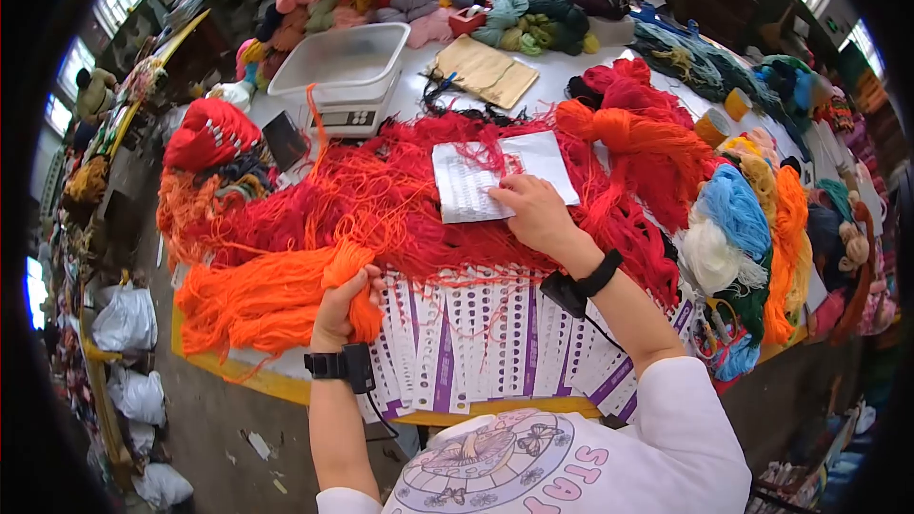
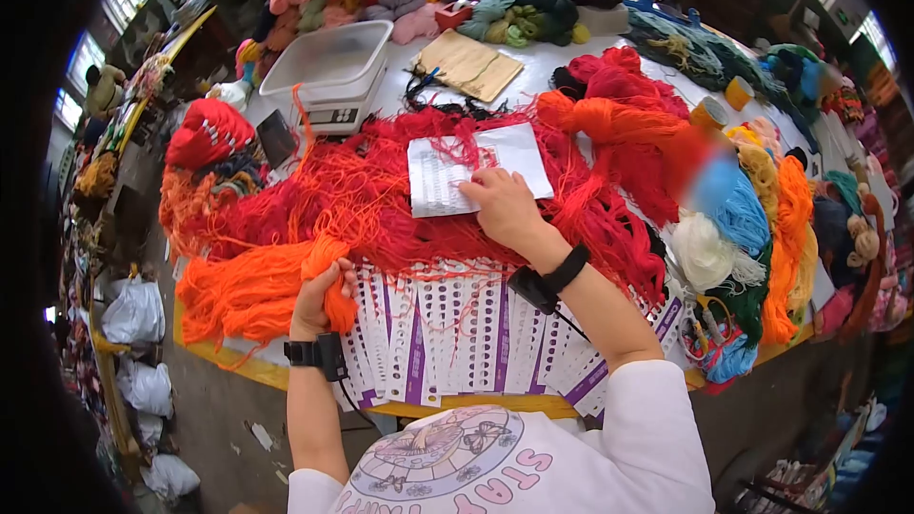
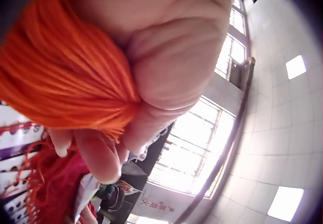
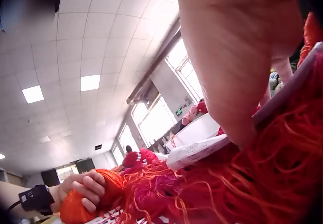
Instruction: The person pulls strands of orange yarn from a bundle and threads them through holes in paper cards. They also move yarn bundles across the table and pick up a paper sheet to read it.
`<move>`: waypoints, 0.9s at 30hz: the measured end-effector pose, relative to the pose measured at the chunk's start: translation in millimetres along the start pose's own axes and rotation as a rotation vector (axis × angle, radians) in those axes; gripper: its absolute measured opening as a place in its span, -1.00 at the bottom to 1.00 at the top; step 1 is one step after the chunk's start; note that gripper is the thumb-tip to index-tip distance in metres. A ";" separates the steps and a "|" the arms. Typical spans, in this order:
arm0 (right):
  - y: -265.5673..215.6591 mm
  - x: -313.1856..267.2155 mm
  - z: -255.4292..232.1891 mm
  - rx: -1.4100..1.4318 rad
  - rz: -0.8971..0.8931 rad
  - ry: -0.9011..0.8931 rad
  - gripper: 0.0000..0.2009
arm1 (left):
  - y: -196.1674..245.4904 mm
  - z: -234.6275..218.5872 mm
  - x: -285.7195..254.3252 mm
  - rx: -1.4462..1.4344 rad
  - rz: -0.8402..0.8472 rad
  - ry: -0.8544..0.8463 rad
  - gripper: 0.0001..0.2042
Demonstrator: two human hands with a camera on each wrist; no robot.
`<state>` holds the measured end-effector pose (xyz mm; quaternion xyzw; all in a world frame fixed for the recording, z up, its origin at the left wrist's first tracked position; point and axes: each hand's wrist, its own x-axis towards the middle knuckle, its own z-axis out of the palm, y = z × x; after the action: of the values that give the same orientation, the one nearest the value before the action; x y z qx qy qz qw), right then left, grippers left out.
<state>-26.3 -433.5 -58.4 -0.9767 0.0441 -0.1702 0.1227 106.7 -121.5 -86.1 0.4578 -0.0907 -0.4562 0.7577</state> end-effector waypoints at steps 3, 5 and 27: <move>-7.2 -3.4 -2.4 0.068 0.011 0.017 -0.52 | 19.4 19.1 -10.3 0.085 0.034 0.053 -0.82; -11.4 0.5 -5.1 0.147 -0.033 0.081 -0.61 | 32.4 29.4 -18.9 0.084 0.075 0.046 -0.80; 12.1 70.4 -2.6 0.634 0.319 0.084 -0.77 | 34.9 66.7 -51.4 -0.031 0.157 0.196 -0.81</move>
<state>38.3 -454.8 -36.5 -0.8631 0.1461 -0.1944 0.4427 61.7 -116.7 -6.9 0.4798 -0.0448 -0.3501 0.8033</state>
